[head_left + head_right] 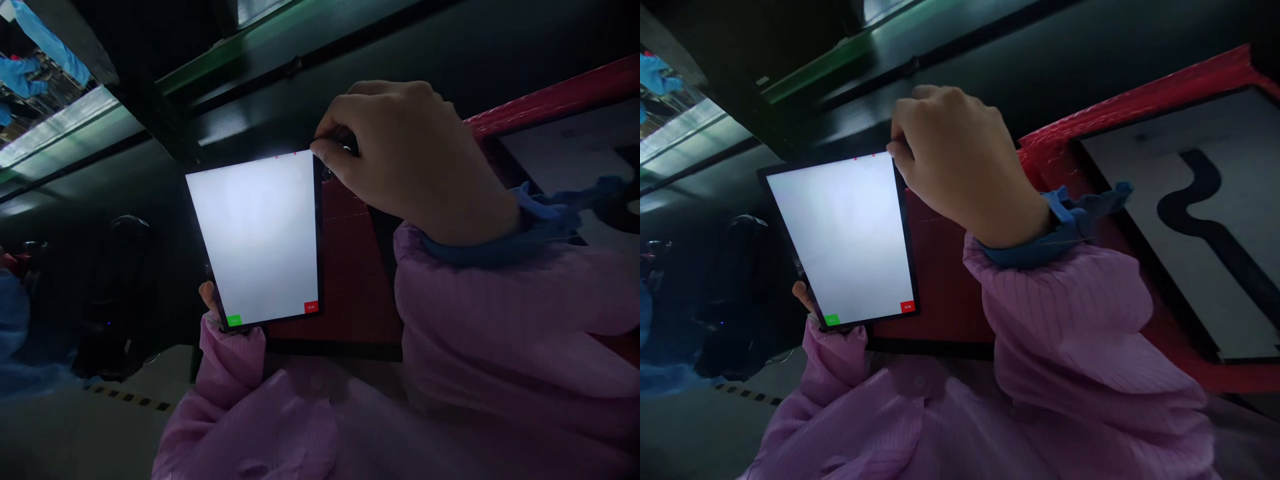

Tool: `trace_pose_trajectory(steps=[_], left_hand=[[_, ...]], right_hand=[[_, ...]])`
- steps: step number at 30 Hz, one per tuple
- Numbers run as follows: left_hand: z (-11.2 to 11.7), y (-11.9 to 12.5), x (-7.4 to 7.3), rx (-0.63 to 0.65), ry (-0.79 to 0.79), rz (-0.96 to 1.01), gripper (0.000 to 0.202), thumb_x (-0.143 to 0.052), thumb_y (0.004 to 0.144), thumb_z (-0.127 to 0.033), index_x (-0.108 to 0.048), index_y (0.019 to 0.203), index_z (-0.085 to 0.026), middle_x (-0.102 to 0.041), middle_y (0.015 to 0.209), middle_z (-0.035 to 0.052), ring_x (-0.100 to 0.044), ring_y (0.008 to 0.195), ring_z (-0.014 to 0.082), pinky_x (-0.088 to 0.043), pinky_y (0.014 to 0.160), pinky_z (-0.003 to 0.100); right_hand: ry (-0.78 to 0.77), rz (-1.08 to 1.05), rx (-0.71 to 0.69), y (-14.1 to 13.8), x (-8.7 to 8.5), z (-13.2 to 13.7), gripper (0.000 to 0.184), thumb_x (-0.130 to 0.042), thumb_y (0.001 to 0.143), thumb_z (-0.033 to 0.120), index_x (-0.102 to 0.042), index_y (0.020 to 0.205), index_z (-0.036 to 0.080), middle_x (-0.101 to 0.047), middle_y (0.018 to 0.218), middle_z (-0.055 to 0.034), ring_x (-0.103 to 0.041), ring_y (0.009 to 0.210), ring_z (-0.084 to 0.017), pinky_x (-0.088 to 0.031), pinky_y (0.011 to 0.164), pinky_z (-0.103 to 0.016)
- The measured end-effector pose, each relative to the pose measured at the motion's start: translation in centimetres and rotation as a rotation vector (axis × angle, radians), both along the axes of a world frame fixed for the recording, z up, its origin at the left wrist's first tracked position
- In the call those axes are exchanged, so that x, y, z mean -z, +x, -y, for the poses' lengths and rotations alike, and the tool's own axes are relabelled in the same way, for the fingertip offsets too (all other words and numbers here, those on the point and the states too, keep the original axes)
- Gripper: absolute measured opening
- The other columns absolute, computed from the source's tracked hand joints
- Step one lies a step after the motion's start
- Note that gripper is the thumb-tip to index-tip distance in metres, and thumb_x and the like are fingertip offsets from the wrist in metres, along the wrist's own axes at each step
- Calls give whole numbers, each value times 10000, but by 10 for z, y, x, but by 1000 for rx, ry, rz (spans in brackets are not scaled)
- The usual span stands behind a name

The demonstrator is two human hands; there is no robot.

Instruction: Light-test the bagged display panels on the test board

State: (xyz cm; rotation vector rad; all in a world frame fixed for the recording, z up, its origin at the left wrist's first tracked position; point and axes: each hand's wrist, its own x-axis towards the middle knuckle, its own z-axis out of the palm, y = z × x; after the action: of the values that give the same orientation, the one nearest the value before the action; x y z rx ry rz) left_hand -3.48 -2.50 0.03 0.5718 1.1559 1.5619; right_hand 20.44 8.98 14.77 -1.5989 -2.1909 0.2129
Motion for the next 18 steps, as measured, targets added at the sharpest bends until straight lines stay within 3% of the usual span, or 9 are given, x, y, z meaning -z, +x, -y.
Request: trace_pose_trajectory(steps=[4, 10, 12, 15, 18], left_hand=[[-2, 0, 1, 32, 63, 24, 747, -648, 661, -791, -704, 1258, -345, -748, 839, 41, -679, 747, 249, -589, 597, 357], [-4, 8, -6, 27, 51, -108, 684, -580, 722, -792, -726, 1173, -299, -772, 981, 85, -708, 974, 311, -627, 724, 424], [-5, 11, -5, -37, 43, -122, 617, -550, 762, -774, -733, 1113, -300, -773, 977, 69, -719, 1001, 298, -632, 786, 416], [-5, 11, 1, -138, 36, -130, 502, -531, 819, -710, -732, 1030, -302, -770, 928, 54, -729, 970, 273, -629, 835, 404], [-1, 7, 9, -124, 56, -172, 477, -468, 876, -701, -716, 1012, -317, -764, 934, 51, -721, 971, 259, -619, 857, 419]], right_hand=[[-65, 4, 36, 1, -1, 3, 222, -509, 1023, 276, -706, 1083, 193, -678, 1240, -81, -661, 1111, -334, -567, 850, -462], [-83, 25, -19, 9, -1, 4, 208, -468, 1014, 237, -670, 1049, 202, -682, 1225, -86, -655, 1058, -322, -516, 814, -428], [-80, 11, -171, 12, -3, 6, 173, -509, 996, 219, -679, 971, 196, -699, 1135, -71, -655, 966, -268, -495, 820, -404], [-185, -40, -556, 20, -8, 11, 149, -614, 936, 155, -702, 829, 212, -702, 936, 5, -624, 795, -157, -466, 813, -335], [-354, -21, -848, 30, -11, 18, 207, -636, 915, 120, -728, 765, 228, -689, 862, 52, -609, 720, -87, -457, 755, -266]])
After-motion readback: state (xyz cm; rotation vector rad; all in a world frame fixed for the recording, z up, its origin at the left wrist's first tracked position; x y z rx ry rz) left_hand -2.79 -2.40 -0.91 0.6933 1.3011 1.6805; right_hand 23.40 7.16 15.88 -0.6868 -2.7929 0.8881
